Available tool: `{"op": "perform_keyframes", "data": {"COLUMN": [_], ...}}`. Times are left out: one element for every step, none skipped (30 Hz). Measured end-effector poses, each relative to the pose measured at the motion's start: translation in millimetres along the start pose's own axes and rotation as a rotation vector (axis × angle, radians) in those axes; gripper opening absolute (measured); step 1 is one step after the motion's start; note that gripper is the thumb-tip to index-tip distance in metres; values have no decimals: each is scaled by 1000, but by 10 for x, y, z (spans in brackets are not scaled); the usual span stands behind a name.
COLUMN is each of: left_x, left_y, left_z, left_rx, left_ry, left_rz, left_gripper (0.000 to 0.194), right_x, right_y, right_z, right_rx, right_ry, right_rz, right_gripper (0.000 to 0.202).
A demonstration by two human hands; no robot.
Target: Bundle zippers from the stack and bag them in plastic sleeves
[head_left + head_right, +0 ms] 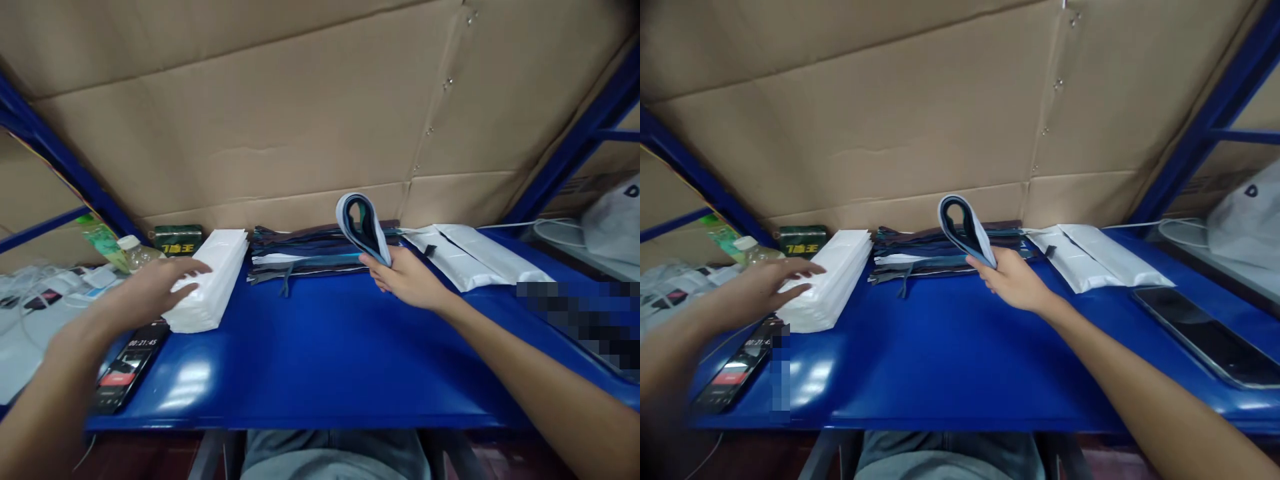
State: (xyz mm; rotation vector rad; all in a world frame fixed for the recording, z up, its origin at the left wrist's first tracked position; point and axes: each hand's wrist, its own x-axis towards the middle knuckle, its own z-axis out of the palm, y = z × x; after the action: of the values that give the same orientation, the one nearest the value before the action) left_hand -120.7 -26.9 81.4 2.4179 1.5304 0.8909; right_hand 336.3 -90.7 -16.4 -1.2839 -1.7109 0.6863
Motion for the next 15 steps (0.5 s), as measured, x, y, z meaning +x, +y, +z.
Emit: {"op": "perform_keyframes", "data": {"left_x": [-3,-2,5,15,25,33,37,34,26,12,-4,-21,-34,-43,-48], "left_y": [-234,-438,-606,-736,-834,-906,-961,-1003,-1036,-1058,-1062,-1040,-982,-880,-730], "left_z": [-83,-137,-165,-172,-165,-151,-134,-119,-109,-105,-105,-105,-100,-84,-50], "left_rx": [175,282,344,379,387,385,378,374,378,391,410,432,456,473,476], "left_ry": [-110,-183,-247,-333,-385,-423,-439,-435,-420,-401,-381,-358,-335,-311,-286], "left_rz": [25,24,21,25,27,34,46,58,72,87,102,113,124,137,148], "left_gripper": [39,42,43,42,41,40,40,40,39,39,38,38,37,37,37], "right_x": [-5,-9,-11,-12,-11,-9,-7,-5,-3,-1,1,2,4,6,8], "right_y": [-10,-21,-33,-43,-50,-53,-52,-45,-36,-24,-14,-7,-5,-11,-26], "right_z": [15,31,48,64,78,88,95,99,102,103,104,105,104,100,90], "right_rx": [-10,-15,-17,-19,-22,-24,-25,-25,-24,-25,-28,-31,-32,-28,-19], "right_ry": [-13,-25,-34,-44,-54,-65,-74,-81,-84,-87,-89,-92,-96,-102,-113], "right_rz": [-6,-6,-1,7,17,26,34,41,48,55,60,62,61,55,46], "right_gripper": [52,51,51,51,51,51,51,52,52,52,52,52,51,51,50]}}
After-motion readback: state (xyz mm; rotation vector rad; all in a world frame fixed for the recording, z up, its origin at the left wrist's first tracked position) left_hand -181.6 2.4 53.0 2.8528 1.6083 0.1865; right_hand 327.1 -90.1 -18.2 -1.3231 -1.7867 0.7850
